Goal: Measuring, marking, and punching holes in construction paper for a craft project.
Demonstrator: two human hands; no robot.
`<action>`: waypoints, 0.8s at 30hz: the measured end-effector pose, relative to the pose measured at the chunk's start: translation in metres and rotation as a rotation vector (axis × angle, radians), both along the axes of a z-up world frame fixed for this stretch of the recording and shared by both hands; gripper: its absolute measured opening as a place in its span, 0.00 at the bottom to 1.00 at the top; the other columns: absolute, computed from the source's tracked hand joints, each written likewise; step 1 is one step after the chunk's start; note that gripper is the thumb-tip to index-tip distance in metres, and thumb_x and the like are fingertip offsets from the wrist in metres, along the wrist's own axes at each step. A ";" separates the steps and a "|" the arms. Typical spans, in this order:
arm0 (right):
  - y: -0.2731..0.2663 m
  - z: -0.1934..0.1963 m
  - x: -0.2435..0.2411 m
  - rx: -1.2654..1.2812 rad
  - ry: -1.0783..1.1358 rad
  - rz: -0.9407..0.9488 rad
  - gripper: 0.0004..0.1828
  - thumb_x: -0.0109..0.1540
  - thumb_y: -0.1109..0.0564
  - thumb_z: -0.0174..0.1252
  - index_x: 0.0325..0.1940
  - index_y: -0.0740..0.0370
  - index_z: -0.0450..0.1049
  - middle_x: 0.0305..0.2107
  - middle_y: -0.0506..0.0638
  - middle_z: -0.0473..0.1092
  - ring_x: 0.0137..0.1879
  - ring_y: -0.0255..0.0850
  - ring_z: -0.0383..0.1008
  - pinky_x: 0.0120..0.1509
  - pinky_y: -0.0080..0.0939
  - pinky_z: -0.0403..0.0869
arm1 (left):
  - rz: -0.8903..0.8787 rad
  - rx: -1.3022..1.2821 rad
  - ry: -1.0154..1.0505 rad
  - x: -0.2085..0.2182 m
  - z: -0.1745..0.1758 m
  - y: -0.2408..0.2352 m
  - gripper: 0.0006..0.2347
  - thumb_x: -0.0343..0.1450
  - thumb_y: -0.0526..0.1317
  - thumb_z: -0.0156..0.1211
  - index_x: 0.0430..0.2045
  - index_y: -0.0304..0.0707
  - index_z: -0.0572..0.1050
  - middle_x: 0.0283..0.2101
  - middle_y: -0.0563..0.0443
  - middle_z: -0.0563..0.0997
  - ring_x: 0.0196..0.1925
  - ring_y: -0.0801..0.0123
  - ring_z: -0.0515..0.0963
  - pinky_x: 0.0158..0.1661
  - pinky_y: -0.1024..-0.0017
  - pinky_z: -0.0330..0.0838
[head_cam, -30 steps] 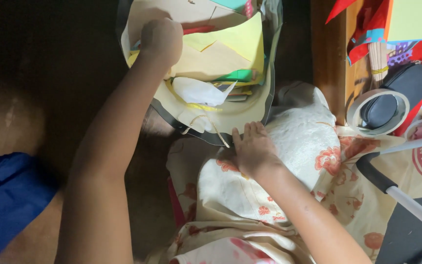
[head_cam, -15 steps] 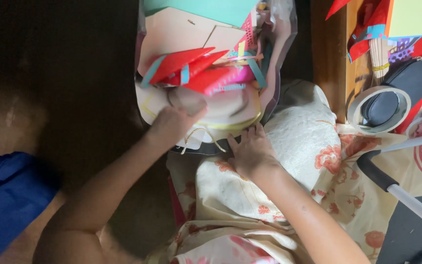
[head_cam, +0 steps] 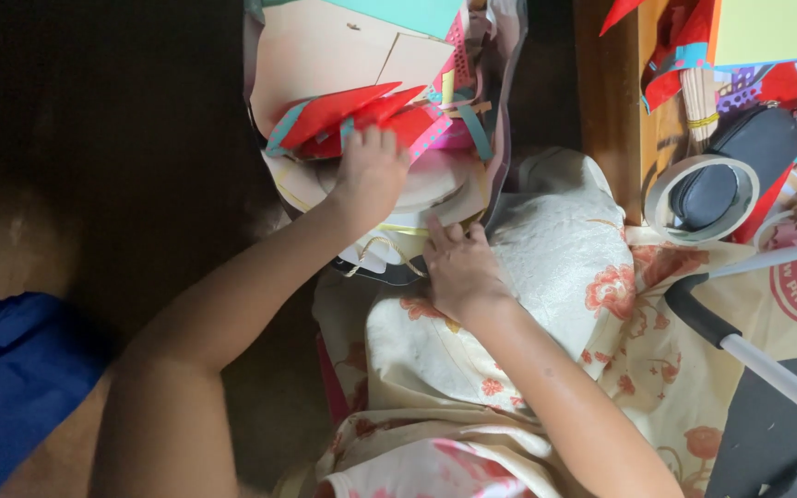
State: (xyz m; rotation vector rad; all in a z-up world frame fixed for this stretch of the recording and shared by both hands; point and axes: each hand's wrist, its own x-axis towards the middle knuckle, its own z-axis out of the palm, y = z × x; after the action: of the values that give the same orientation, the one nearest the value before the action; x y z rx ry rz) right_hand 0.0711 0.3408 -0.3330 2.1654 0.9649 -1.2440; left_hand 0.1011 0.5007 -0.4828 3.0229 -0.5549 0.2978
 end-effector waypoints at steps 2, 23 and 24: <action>-0.013 -0.016 -0.007 0.125 -0.067 0.021 0.45 0.60 0.22 0.53 0.64 0.59 0.69 0.73 0.60 0.53 0.66 0.51 0.62 0.71 0.56 0.55 | 0.073 0.150 0.271 0.034 -0.030 -0.014 0.16 0.66 0.39 0.60 0.47 0.39 0.72 0.50 0.30 0.63 0.53 0.36 0.60 0.45 0.41 0.56; -0.023 -0.015 -0.007 0.140 -0.136 0.032 0.23 0.63 0.46 0.51 0.52 0.63 0.80 0.58 0.64 0.65 0.55 0.52 0.62 0.61 0.51 0.57 | 0.031 -0.656 0.187 0.086 0.075 0.089 0.07 0.62 0.30 0.65 0.30 0.26 0.78 0.27 0.39 0.80 0.23 0.50 0.73 0.27 0.60 0.70; -0.022 -0.013 -0.007 0.155 -0.127 0.010 0.25 0.63 0.43 0.53 0.51 0.64 0.81 0.56 0.64 0.66 0.53 0.51 0.63 0.60 0.50 0.57 | -0.035 -0.763 0.132 0.090 0.091 0.090 0.07 0.61 0.30 0.64 0.27 0.22 0.77 0.26 0.39 0.80 0.20 0.55 0.71 0.25 0.64 0.68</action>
State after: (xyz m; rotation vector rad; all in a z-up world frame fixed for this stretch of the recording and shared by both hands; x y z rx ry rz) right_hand 0.0636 0.3188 -0.3464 2.3236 1.0479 -1.0426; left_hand 0.1916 0.5905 -0.3921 2.2726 -0.3676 0.2341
